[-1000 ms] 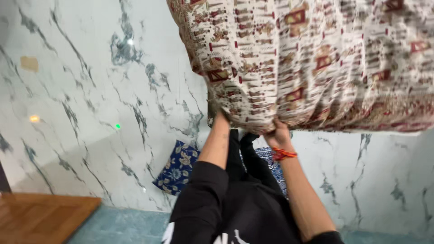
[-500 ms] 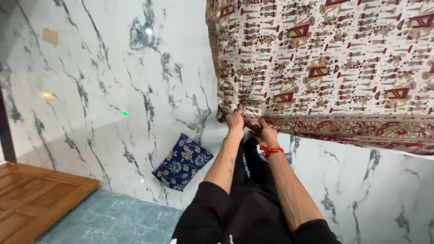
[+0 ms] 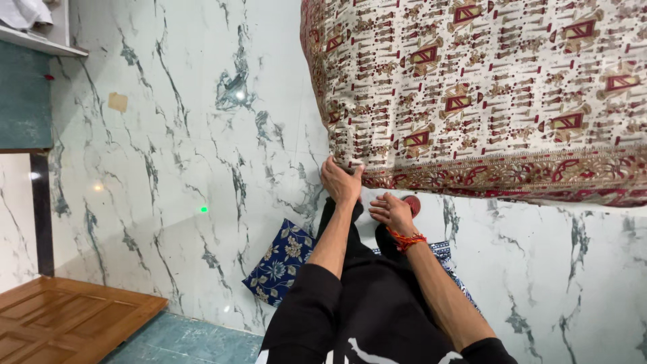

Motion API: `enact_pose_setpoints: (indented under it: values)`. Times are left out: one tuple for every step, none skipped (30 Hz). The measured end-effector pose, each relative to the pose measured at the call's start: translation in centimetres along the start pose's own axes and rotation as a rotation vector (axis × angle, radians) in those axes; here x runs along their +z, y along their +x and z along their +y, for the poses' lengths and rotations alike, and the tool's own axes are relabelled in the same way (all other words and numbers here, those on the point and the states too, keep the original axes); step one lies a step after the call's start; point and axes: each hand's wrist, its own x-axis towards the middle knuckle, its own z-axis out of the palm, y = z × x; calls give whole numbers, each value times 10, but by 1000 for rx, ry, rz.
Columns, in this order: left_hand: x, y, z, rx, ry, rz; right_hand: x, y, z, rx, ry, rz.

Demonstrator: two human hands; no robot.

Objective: The person picks up a patterned cloth from the floor, spreads it out across a bed, and then begins to fold the edges inward by hand.

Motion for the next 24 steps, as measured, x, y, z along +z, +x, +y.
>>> enact_pose_setpoints:
  values:
    - [1, 9, 1, 86, -83, 41, 10, -7, -7, -8, 17, -32]
    - [3, 24, 3, 186, -168, 81, 23, -10, -15, -28, 42, -65]
    - [5, 36, 6, 210, -165, 74, 36, -16, -23, -42, 63, -62]
    - [6, 49, 10, 180, -206, -15, 48, -22, -30, -51, 47, -71]
    - [8, 63, 15, 149, -243, -107, 62, -25, -39, -60, 30, -80]
    - [9, 76, 18, 184, -231, -130, 78, -25, -44, -76, 68, -65]
    - [12, 88, 22, 149, -163, -220, 93, -21, -49, -48, 79, -125]
    - [13, 96, 21, 115, -84, -315, 109, -17, -49, -17, 97, -180]
    - [17, 103, 24, 152, -61, -344, 121, -13, -52, -32, 142, -161]
    - [10, 113, 23, 153, -94, -405, 143, -10, -51, -25, 213, -129]
    - [-2, 133, 20, 151, -125, -467, 170, -4, -48, -17, 284, -99]
    - [-8, 148, 17, 192, -91, -515, 189, 2, -42, -32, 347, -67]
    - [-13, 162, 14, 153, -147, -653, 207, 10, -35, -72, 449, 26]
    - [-17, 178, 14, 85, -210, -768, 222, 22, -34, -95, 525, 104]
    - [-24, 185, 7, 96, -180, -793, 241, 26, -23, -92, 562, 119]
    - [-27, 185, 10, 248, -135, -750, 253, 30, -17, -131, 711, 136]
    - [-27, 188, 19, 403, -91, -708, 259, 37, -18, -171, 861, 151]
    - [-40, 192, 19, 421, -62, -741, 273, 40, -13, -172, 903, 172]
    - [-53, 197, 19, 266, -205, -932, 288, 44, -10, -372, 1090, 179]
    - [-55, 196, 27, 100, -366, -1108, 285, 51, -14, -586, 1246, 179]
    - [-56, 192, 31, 108, -352, -1131, 281, 58, -19, -599, 1262, 198]
    - [-59, 193, 33, 131, -480, -1225, 278, 69, -31, -638, 1488, 235]
    - [-58, 195, 34, 153, -608, -1319, 271, 78, -44, -674, 1715, 270]
    - [-52, 203, 33, 154, -595, -1322, 259, 88, -57, -672, 1727, 272]
